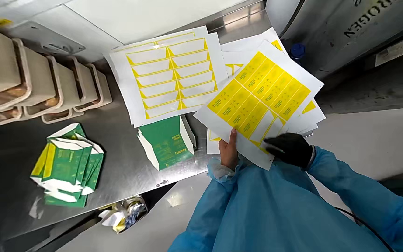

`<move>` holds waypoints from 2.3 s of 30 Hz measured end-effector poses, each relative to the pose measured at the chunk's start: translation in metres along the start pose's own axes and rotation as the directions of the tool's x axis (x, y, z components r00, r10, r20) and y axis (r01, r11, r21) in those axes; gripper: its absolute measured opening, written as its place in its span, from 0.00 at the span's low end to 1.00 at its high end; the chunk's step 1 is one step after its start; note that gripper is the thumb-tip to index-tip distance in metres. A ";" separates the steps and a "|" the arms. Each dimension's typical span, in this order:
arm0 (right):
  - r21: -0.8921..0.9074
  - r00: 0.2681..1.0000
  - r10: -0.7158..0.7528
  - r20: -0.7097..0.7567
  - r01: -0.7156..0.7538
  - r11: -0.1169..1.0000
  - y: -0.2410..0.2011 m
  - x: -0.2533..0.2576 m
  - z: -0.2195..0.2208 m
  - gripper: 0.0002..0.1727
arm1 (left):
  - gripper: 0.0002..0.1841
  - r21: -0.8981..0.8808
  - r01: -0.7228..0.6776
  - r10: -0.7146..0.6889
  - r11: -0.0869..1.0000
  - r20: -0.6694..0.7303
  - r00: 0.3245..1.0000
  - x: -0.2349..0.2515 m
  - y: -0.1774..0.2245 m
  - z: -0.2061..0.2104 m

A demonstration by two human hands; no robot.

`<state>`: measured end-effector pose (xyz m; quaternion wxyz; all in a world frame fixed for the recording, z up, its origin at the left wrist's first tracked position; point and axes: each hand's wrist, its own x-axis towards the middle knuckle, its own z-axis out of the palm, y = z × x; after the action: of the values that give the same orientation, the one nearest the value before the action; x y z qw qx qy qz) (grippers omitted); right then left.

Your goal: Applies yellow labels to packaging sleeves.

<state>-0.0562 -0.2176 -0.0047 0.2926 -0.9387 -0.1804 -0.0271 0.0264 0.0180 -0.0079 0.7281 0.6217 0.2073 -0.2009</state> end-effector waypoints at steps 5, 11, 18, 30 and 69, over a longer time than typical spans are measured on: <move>0.199 0.931 0.299 -0.209 -0.259 0.945 -0.034 0.057 -0.001 0.26 | 0.13 -0.088 -0.147 0.149 0.985 0.012 0.989 -0.021 0.009 0.028; 0.253 0.868 0.315 -0.384 -0.229 0.940 -0.043 0.063 0.011 0.16 | 0.14 -0.111 -0.123 0.124 0.986 0.002 0.992 -0.033 0.023 0.048; 0.250 0.902 0.175 -0.395 -0.078 0.965 -0.028 0.062 0.002 0.09 | 0.11 -0.043 -0.145 0.145 0.988 -0.021 0.989 -0.035 0.024 0.057; 0.527 0.831 0.456 -0.318 -0.245 0.814 -0.035 0.075 -0.002 0.05 | 0.11 -0.059 -0.146 0.148 0.987 0.025 0.989 -0.033 0.031 0.037; 0.346 0.767 0.639 -0.058 -0.585 0.733 -0.191 0.214 0.085 0.20 | 0.12 -0.137 -0.201 0.199 0.970 -0.028 0.980 -0.019 0.112 -0.228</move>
<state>0.0708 0.0450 0.0615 0.4421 -0.8817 0.1638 0.0182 0.0598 0.2603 0.0623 0.7846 0.5887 0.1625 -0.1072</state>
